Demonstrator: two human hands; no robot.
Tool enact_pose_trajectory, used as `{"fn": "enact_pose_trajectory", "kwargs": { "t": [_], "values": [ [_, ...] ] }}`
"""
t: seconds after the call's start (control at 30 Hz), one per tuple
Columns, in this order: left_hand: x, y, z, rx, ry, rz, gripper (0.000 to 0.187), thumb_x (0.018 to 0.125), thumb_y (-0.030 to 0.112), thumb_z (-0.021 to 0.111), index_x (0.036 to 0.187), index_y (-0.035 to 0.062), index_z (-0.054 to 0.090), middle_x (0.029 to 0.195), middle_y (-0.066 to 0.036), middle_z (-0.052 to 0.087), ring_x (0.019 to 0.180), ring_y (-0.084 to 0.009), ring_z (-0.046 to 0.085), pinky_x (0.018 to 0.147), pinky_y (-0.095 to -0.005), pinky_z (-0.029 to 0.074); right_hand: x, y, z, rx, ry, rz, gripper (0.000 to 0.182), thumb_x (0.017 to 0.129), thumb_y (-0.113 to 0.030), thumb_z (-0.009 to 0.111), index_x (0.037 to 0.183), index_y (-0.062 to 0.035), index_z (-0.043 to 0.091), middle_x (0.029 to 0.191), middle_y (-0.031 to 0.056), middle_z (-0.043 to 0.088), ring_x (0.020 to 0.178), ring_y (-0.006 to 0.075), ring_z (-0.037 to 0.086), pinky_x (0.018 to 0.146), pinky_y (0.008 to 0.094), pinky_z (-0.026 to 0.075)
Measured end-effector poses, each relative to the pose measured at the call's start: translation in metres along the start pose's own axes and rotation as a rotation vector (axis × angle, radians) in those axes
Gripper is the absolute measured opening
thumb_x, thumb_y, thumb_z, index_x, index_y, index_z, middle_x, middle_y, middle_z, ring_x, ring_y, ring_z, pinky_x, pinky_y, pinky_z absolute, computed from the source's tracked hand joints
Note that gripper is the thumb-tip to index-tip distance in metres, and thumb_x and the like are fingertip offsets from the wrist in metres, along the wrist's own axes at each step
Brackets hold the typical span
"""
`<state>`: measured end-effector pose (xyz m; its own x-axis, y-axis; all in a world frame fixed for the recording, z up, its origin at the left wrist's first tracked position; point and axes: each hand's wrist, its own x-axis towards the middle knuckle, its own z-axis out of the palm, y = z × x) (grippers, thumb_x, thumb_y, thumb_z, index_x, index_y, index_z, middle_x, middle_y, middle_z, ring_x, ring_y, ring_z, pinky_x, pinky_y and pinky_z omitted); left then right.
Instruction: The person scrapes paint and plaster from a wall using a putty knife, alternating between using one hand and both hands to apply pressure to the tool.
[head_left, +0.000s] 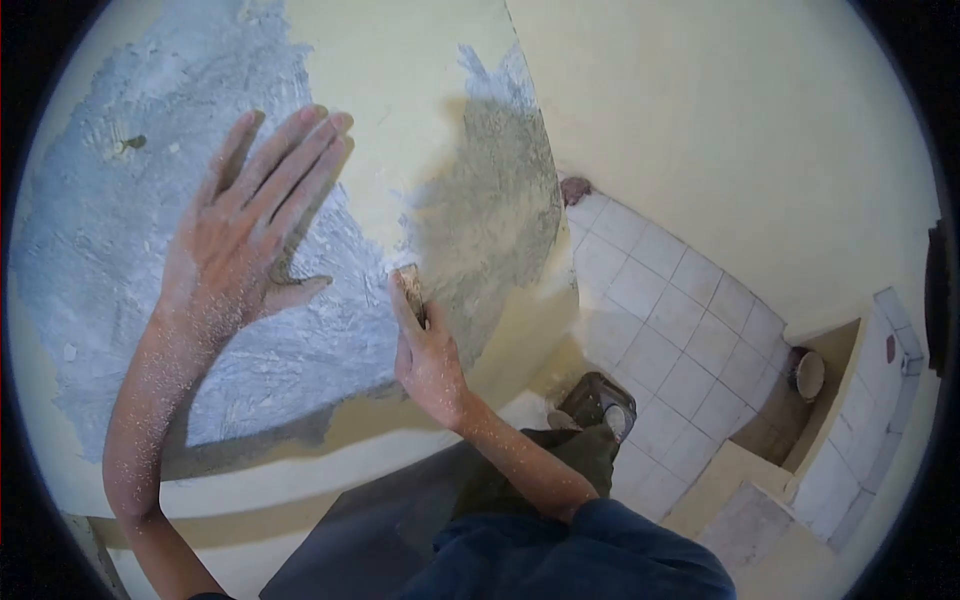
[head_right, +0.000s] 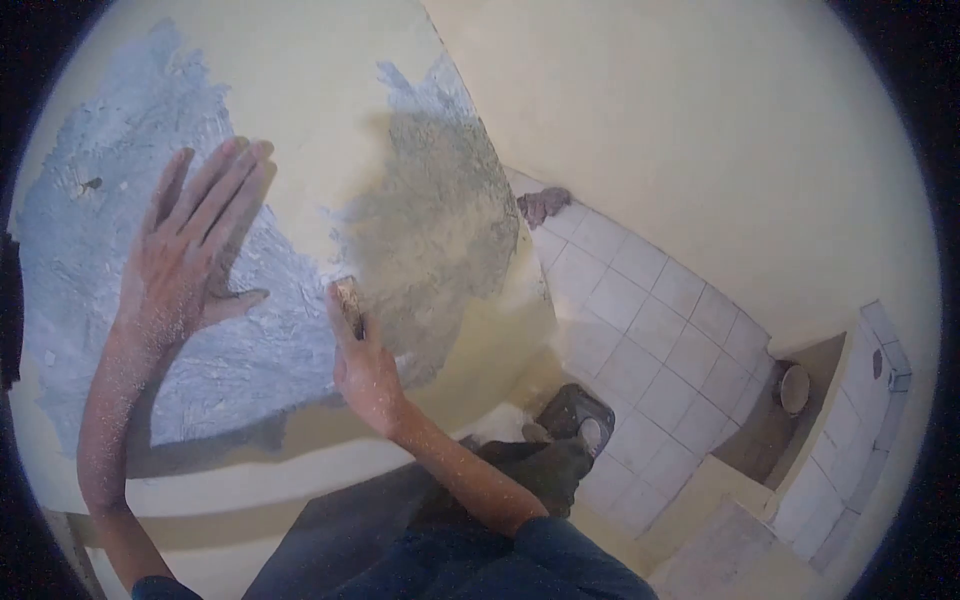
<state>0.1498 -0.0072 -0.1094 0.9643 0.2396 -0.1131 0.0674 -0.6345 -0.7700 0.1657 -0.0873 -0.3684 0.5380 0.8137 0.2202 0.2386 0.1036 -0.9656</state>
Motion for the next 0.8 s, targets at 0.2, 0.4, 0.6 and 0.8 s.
{"fn": "enact_pose_trajectory", "kwargs": {
  "t": [0.2,0.4,0.6,0.8],
  "values": [
    [0.0,-0.002,0.002,-0.025,0.021,-0.012,0.131,0.044,0.056,0.076,0.155,0.0102,0.024,0.161,-0.002,0.025,0.15,-0.0201,0.021,0.126,-0.0454,0.012,0.033,-0.018,-0.014,0.054,0.176,-0.144,0.08,0.086,0.006,0.05,0.157,-0.0203,0.024,0.116,0.0344,0.049,0.091,0.0536,0.059,0.077,0.0516,0.053],
    [-0.002,-0.005,-0.001,-0.001,0.014,0.027,0.12,0.059,0.061,0.08,0.154,0.0106,0.026,0.161,-0.001,0.025,0.15,-0.0185,0.02,0.127,-0.0444,0.011,-0.001,0.012,-0.019,-0.018,0.06,-0.164,0.07,0.09,0.003,0.05,0.155,-0.0145,0.029,0.109,0.0291,0.057,0.083,0.042,0.063,0.073,0.0464,0.053],
    [0.001,-0.004,0.003,0.023,0.065,0.042,0.115,0.063,0.06,0.079,0.154,0.0118,0.027,0.161,-0.001,0.024,0.15,-0.0191,0.02,0.127,-0.0444,0.011,0.001,0.028,-0.099,0.613,0.015,0.323,0.057,0.097,-0.005,0.051,0.151,-0.0015,0.034,0.099,0.0185,0.066,0.065,0.0163,0.062,0.06,0.0328,0.051],
    [0.004,0.0,0.005,0.039,0.102,0.052,0.112,0.063,0.058,0.08,0.153,0.0138,0.03,0.161,-0.001,0.026,0.149,-0.019,0.022,0.127,-0.0438,0.013,-0.018,0.056,-0.069,0.391,0.083,0.191,0.054,0.099,-0.011,0.053,0.151,-0.0114,0.038,0.093,0.0111,0.066,0.059,0.0134,0.056,0.059,0.0283,0.048]
  ]
}}
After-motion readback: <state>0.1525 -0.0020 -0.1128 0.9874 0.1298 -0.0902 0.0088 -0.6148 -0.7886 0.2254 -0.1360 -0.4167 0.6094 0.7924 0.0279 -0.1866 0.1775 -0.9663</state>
